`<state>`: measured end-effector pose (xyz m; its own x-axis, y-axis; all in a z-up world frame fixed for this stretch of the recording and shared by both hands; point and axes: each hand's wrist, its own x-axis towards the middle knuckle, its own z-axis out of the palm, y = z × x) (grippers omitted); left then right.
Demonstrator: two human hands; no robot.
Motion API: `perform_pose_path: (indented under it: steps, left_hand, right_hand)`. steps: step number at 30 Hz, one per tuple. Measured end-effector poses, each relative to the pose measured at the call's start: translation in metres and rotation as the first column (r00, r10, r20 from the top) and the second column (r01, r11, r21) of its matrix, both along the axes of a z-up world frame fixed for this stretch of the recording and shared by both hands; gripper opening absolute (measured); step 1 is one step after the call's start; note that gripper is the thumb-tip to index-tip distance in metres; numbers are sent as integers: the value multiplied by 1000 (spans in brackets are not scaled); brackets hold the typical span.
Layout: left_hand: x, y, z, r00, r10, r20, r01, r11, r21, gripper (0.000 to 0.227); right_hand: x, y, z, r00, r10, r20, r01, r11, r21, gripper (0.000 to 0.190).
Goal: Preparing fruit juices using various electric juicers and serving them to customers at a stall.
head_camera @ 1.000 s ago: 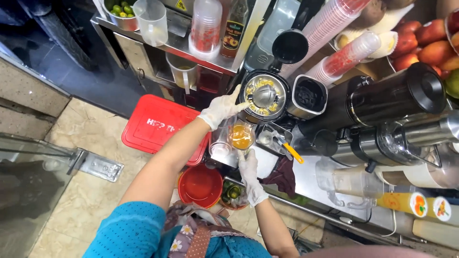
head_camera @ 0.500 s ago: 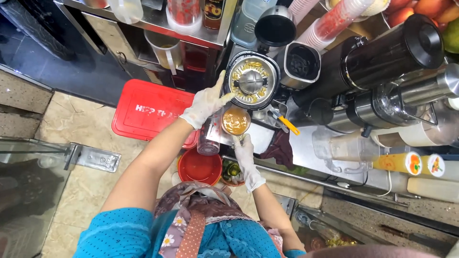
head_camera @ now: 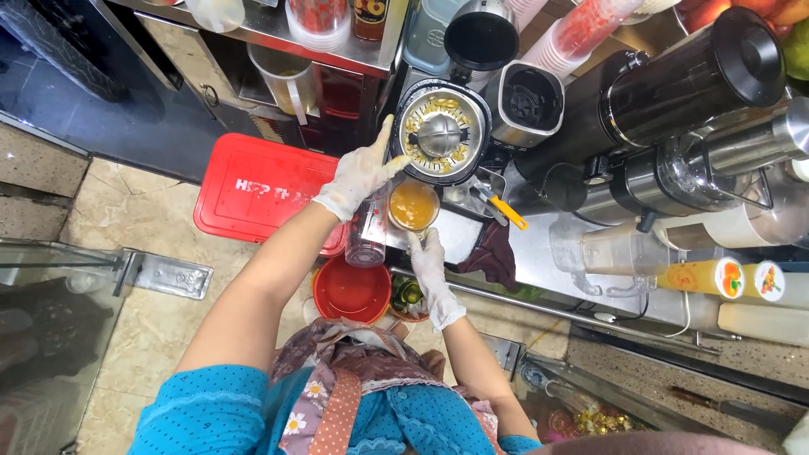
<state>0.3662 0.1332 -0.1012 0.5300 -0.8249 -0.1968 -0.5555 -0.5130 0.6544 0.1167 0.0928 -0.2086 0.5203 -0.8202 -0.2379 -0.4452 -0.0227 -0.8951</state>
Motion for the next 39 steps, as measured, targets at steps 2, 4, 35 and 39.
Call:
perform_pose_path:
  steps: [2, 4, 35, 39]
  left_hand:
    - [0, -1, 0, 1000, 1, 3, -1, 1000, 10, 104]
    - [0, -1, -2, 1000, 0, 6, 0, 1000, 22, 104]
    - [35, -30, 21, 987, 95, -128, -88, 994, 59, 113]
    - [20, 50, 48, 967, -20, -254, 56, 990, 133, 59]
  right_hand:
    - [-1, -1, -3, 1000, 6, -15, -6, 1000, -9, 25]
    - [-1, 0, -5, 1000, 10, -30, -10, 1000, -17, 26]
    - [213, -256, 248, 960, 255, -121, -223, 427, -876, 89]
    - [230, -253, 255, 938, 321, -129, -285, 505, -815, 71]
